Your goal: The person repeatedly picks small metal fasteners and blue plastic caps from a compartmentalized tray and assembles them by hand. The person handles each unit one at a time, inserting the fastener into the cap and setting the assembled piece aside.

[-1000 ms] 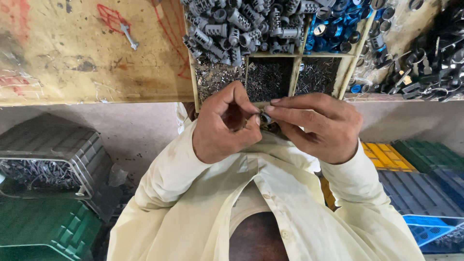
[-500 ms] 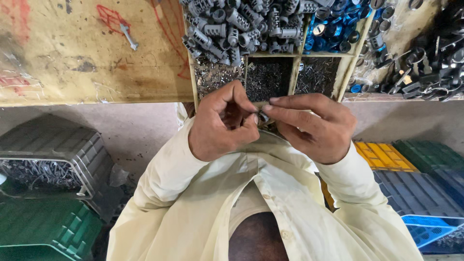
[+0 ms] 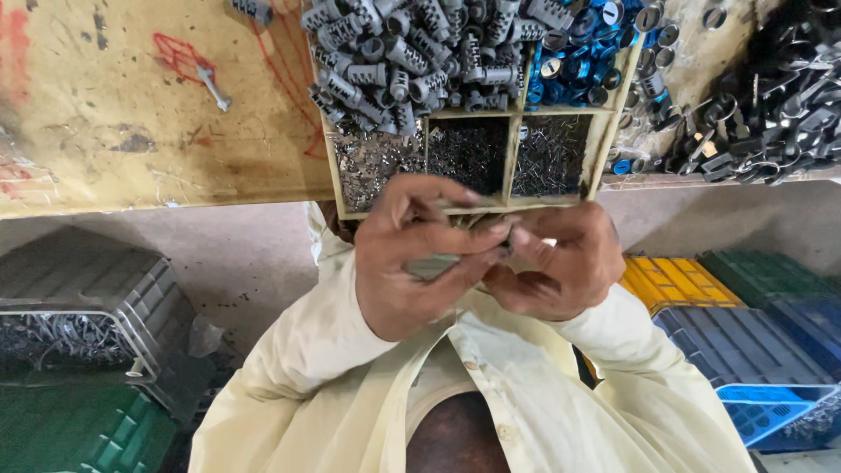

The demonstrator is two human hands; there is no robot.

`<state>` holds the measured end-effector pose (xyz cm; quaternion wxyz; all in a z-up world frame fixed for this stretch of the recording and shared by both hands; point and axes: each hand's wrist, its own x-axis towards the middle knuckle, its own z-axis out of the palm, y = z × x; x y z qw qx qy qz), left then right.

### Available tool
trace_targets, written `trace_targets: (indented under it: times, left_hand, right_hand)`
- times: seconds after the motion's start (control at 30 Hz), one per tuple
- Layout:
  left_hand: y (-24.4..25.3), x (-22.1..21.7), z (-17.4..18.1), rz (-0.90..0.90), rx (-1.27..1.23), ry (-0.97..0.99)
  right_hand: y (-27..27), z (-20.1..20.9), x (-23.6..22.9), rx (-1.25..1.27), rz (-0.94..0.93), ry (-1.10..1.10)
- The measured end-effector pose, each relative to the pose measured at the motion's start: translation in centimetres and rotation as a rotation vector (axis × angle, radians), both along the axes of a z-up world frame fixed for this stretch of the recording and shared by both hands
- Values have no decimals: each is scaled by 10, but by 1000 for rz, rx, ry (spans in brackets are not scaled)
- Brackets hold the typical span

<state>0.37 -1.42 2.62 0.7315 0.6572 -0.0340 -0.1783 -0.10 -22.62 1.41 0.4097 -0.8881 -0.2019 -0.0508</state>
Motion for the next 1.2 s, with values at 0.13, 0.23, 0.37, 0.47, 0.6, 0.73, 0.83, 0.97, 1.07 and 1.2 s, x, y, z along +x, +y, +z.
trace_targets:
  times: [0.13,0.23,0.37,0.47,0.6,0.73,0.83,0.97,1.07,1.2]
  left_hand:
    - [3,-2,-23,-53,-719,590]
    - [8,-9,-29,35,-571,481]
    - [12,-11,-22,31,-244,156]
    - [9,-2,-18,-61,-121,95]
    - [6,8,-16,-83,-50,61]
    - [6,14,-15,-57,-68,110]
    - [2,15,-17,-45,-95,125]
    - [-2,15,-18,-85,-142,140]
    - [0,14,-16,-81,-62,59]
    - [1,13,-19,-48,-147,167]
  right_hand:
    - [-5,7,34,104,360,-149]
    - [-16,22,66,-81,366,93]
    - [-17,21,86,-530,-40,-34]
    - [-11,7,92,-500,-67,-66]
    - [-15,5,90,-483,-74,-9]
    - [-16,21,81,-255,-275,351]
    - [-13,20,82,-379,-157,81]
    - [-12,7,91,-460,-97,-19]
    - [-15,6,94,-441,-92,16]
    - [-23,21,74,-124,-178,343]
